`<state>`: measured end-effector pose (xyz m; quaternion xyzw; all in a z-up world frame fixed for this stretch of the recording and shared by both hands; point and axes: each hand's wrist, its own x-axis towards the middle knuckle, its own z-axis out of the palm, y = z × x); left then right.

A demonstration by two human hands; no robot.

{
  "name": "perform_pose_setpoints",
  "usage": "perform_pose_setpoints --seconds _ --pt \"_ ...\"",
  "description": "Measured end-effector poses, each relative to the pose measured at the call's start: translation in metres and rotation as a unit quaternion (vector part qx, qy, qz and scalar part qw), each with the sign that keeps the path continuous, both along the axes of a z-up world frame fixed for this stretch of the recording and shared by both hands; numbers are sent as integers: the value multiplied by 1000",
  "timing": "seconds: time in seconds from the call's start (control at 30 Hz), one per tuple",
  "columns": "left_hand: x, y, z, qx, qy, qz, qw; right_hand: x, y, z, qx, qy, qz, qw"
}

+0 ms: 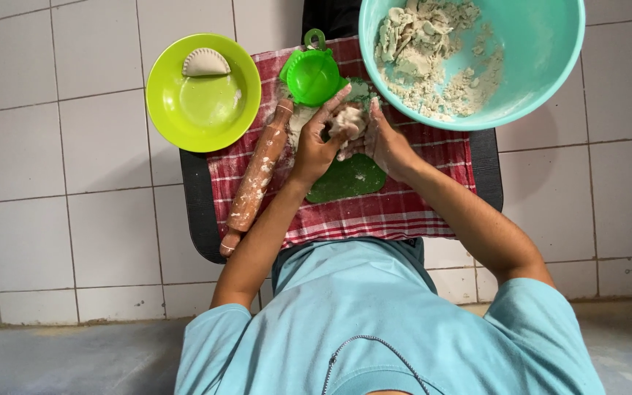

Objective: Rolling out small pieces of dough and using a manual plastic mold to shape them into pastries.

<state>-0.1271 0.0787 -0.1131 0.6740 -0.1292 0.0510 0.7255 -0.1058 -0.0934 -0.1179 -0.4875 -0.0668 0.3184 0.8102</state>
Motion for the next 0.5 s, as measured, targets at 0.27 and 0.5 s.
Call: perform_pose_setpoints --seconds 0.27,0.5 --pt "-1 3 -5 -31 45 -45 997 -2 -3 -4 23 7 -10 1000" --pt "-1 4 -2 -41 75 -63 994 1 -5 -9 62 30 7 998"
